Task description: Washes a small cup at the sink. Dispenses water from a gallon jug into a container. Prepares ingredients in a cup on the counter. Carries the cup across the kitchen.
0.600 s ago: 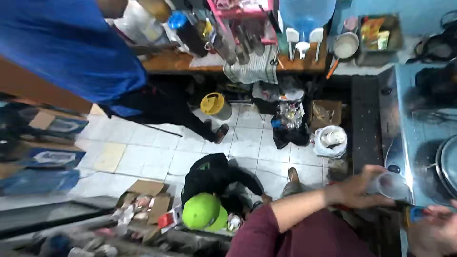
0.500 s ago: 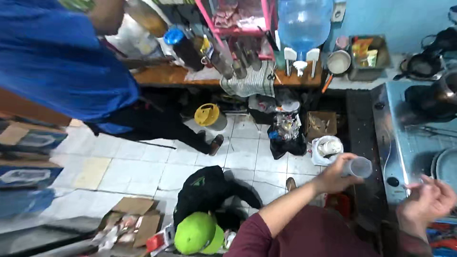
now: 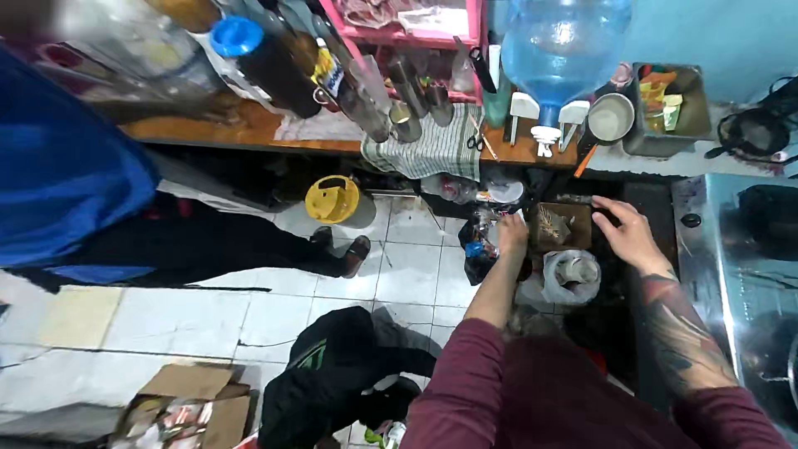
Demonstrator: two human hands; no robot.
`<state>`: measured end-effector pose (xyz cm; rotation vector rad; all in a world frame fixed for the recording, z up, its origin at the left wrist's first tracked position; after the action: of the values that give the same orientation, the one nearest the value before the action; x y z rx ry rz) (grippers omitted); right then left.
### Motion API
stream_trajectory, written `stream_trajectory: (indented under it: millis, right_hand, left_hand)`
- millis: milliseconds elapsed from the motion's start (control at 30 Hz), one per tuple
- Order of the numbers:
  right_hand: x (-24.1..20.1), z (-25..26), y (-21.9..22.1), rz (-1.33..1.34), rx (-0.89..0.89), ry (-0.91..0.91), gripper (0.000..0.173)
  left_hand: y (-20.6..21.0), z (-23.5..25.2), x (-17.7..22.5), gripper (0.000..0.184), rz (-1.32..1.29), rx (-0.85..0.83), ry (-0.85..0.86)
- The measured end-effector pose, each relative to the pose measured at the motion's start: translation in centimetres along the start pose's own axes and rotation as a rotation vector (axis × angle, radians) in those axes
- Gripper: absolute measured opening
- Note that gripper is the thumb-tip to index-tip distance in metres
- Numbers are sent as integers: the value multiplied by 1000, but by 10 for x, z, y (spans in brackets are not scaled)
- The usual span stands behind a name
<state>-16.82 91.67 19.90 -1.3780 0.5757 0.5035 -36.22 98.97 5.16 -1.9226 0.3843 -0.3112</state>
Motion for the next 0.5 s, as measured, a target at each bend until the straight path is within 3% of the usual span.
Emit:
stream_trajectory:
  millis: [67,133,267,367,500]
  right_hand:
    - [-5,39,6,-32,40,-77,39]
    - [-8,78,15,-57,36,-120,41]
    - [-2,137,40,-85,-11,-142,61]
    - [7,162,54,-106,-53,-159,62]
    - [8,181,63,-136,-94,-229,48]
  left_hand:
    - [20,34,-12,46,220,-164,-94]
    - [19,59,-24,45,178,-191,-117]
    - [4,97,-44,57,-508,-59,-121]
    - [-11,124,-34,67,-961,31,-4]
    - [-44,142,-21,68,-1154,99,60]
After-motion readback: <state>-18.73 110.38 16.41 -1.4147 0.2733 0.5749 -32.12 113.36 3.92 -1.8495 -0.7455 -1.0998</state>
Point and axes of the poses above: each hand's wrist, its own z-axis towards the middle knuckle, its own y-axis out of the palm, x = y × z, the point moved 10 cm from there along z, towards the middle knuckle, and after that the axes turned 4 degrees about z, right-handed, at the moved point
